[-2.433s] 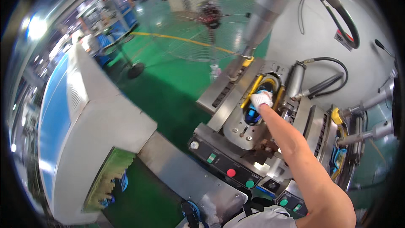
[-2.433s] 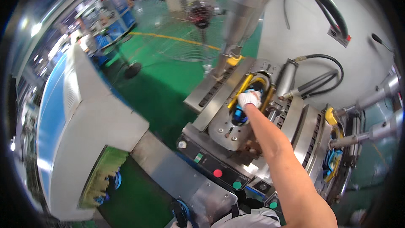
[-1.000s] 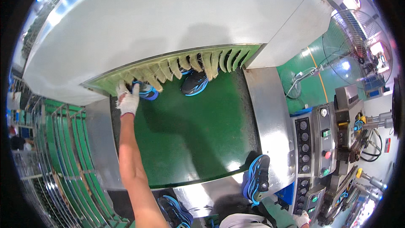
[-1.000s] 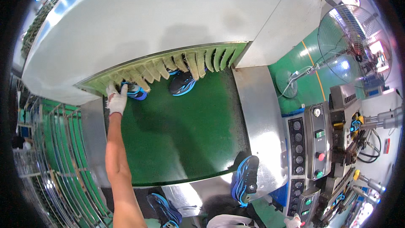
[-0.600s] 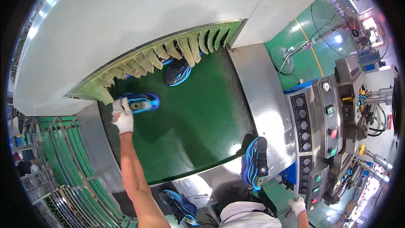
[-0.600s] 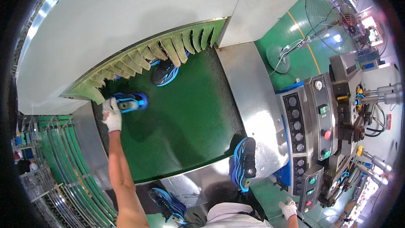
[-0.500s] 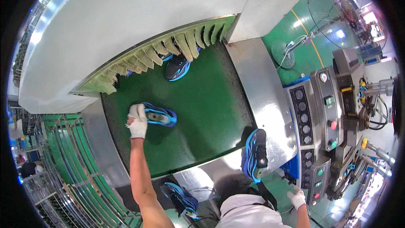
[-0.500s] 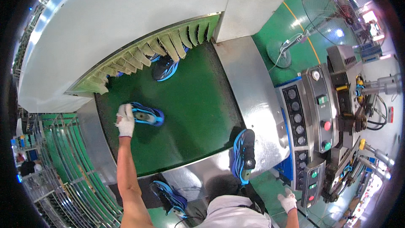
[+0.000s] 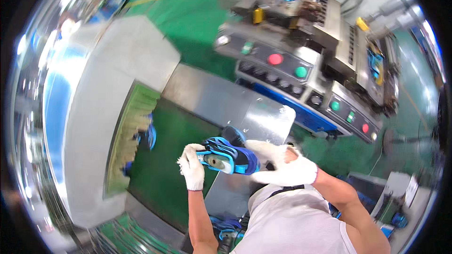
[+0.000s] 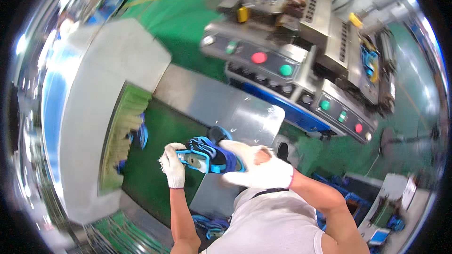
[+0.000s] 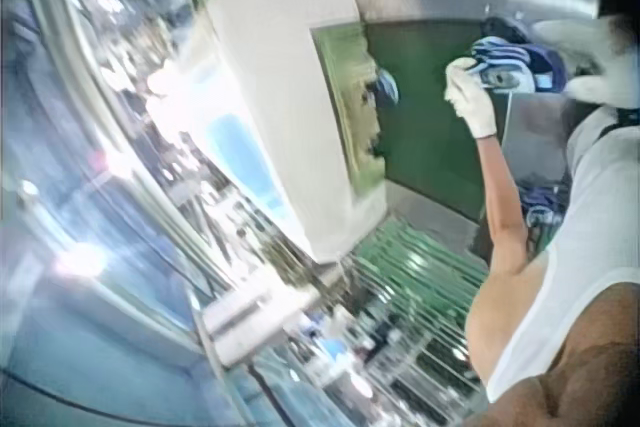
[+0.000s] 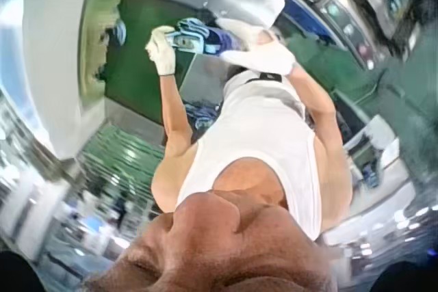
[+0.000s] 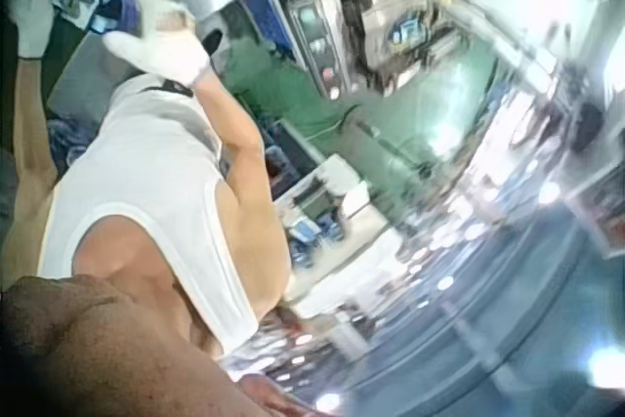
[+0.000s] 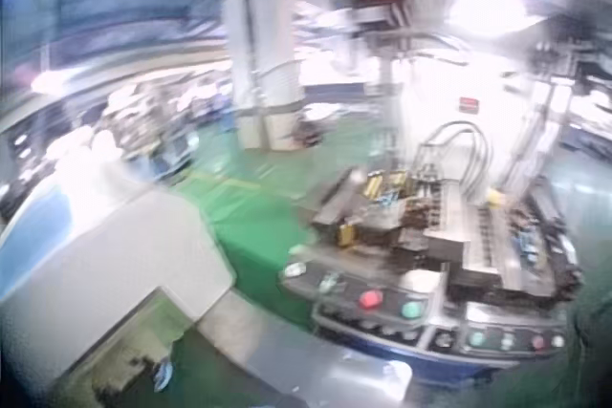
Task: The person places shoes into the pressing machine molds, operates the machine buttons, removes the pressed shoes, and loads them onto the conveyor belt.
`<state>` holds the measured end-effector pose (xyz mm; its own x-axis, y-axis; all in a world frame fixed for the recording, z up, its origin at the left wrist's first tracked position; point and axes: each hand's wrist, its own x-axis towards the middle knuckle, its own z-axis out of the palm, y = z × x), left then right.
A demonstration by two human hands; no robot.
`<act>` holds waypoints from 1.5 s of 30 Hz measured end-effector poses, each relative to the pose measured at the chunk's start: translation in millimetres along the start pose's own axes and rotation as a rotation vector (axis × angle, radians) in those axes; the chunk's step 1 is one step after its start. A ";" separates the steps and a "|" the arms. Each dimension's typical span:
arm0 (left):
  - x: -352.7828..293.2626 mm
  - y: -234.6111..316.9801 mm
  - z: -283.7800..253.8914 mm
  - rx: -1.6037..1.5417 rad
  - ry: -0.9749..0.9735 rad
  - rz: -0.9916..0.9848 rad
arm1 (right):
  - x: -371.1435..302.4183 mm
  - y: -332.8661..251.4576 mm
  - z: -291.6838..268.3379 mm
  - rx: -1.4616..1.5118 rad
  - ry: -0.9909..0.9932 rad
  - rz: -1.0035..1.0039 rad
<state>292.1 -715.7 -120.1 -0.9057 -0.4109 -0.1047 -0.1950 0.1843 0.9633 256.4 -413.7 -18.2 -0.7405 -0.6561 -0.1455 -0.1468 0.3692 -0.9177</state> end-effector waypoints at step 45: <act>-21.5 354.2 761.3 -0.257 -0.802 0.960 | -380.4 170.9 -334.0 0.406 1.898 0.308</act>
<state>-44.2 38.1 35.3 -0.6320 0.4592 0.6242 0.6577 -0.1080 0.7455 294.0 118.8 3.8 -0.3761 0.9262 -0.0257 0.0316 -0.0149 -0.9994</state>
